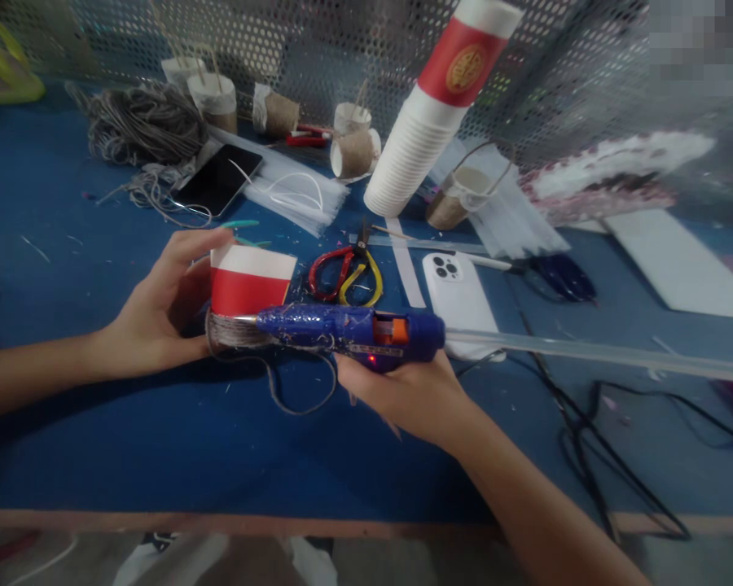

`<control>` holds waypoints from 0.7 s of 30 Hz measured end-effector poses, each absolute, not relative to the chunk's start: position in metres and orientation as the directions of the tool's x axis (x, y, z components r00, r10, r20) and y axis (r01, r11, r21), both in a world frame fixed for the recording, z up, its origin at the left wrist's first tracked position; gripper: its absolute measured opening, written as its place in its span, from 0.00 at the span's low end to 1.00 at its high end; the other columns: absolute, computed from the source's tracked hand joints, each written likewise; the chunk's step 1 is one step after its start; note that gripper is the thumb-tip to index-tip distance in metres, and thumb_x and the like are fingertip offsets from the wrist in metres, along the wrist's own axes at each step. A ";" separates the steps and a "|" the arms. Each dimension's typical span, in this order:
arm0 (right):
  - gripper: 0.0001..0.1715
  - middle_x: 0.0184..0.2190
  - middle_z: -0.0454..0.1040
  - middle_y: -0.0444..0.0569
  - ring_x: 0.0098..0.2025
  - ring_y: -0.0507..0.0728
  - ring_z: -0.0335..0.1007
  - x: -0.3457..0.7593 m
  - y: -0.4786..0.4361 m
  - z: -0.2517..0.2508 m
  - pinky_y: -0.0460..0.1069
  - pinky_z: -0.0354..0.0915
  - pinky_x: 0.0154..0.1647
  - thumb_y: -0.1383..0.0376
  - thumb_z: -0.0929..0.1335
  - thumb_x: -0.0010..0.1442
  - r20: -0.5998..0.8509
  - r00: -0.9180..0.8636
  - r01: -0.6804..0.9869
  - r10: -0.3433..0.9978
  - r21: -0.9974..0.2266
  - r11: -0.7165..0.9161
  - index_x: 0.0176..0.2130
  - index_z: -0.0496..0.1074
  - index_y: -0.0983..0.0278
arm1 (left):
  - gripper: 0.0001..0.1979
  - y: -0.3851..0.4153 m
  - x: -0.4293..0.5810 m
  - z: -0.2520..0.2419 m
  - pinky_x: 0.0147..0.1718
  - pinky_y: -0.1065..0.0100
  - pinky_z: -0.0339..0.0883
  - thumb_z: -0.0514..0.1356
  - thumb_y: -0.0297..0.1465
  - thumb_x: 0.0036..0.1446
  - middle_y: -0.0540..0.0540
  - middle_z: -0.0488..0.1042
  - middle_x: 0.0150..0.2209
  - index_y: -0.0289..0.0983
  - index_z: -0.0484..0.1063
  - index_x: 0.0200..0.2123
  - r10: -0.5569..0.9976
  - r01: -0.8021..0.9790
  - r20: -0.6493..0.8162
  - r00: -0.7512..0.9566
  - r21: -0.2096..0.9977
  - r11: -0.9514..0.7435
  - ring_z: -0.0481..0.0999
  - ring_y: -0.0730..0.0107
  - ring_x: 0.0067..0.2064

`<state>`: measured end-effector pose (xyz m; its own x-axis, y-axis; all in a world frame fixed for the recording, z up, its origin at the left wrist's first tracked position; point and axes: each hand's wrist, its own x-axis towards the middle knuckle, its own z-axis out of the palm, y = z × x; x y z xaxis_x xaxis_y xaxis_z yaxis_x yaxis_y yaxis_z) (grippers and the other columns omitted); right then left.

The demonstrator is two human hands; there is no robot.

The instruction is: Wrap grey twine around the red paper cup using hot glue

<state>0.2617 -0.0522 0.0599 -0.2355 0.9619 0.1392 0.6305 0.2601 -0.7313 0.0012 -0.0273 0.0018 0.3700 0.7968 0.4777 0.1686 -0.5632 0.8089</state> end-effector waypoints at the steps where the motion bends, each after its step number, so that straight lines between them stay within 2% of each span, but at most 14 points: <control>1: 0.13 0.12 0.71 0.39 0.15 0.54 0.72 0.262 -0.052 0.060 0.45 0.71 0.17 0.65 0.68 0.48 0.141 -0.239 0.631 0.961 -0.729 0.264 0.15 0.68 0.59 | 0.36 -0.027 0.001 0.002 0.56 0.51 0.73 0.66 0.32 0.52 0.41 0.56 0.62 0.49 0.55 0.62 0.792 0.164 0.484 0.371 0.806 -0.569 0.65 0.48 0.62; 12: 0.14 0.10 0.70 0.37 0.12 0.51 0.69 0.262 -0.053 0.062 0.42 0.69 0.15 0.65 0.68 0.48 0.169 -0.258 0.643 0.951 -0.705 0.300 0.14 0.66 0.59 | 0.33 -0.029 0.006 0.002 0.53 0.50 0.76 0.65 0.33 0.53 0.40 0.61 0.61 0.50 0.54 0.58 0.792 0.123 0.512 0.334 0.809 -0.575 0.69 0.48 0.61; 18: 0.15 0.10 0.68 0.37 0.12 0.50 0.67 0.263 -0.054 0.064 0.41 0.69 0.15 0.65 0.68 0.48 0.140 -0.244 0.650 0.960 -0.711 0.269 0.14 0.65 0.59 | 0.33 -0.028 0.006 0.003 0.54 0.50 0.75 0.66 0.34 0.53 0.43 0.61 0.61 0.51 0.54 0.58 0.795 0.078 0.499 0.344 0.829 -0.554 0.68 0.51 0.61; 21: 0.15 0.10 0.69 0.37 0.11 0.52 0.67 0.264 -0.056 0.062 0.43 0.68 0.13 0.64 0.68 0.49 0.095 -0.227 0.672 0.969 -0.704 0.227 0.14 0.65 0.59 | 0.34 -0.027 0.006 0.002 0.58 0.47 0.71 0.67 0.33 0.52 0.43 0.61 0.62 0.51 0.54 0.58 0.785 0.039 0.507 0.357 0.831 -0.554 0.66 0.53 0.64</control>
<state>0.2641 -0.0555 0.0620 -0.2270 0.9692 0.0955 0.6725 0.2269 -0.7045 0.0058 -0.0266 0.0018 0.3566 0.7850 0.5065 0.0392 -0.5543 0.8314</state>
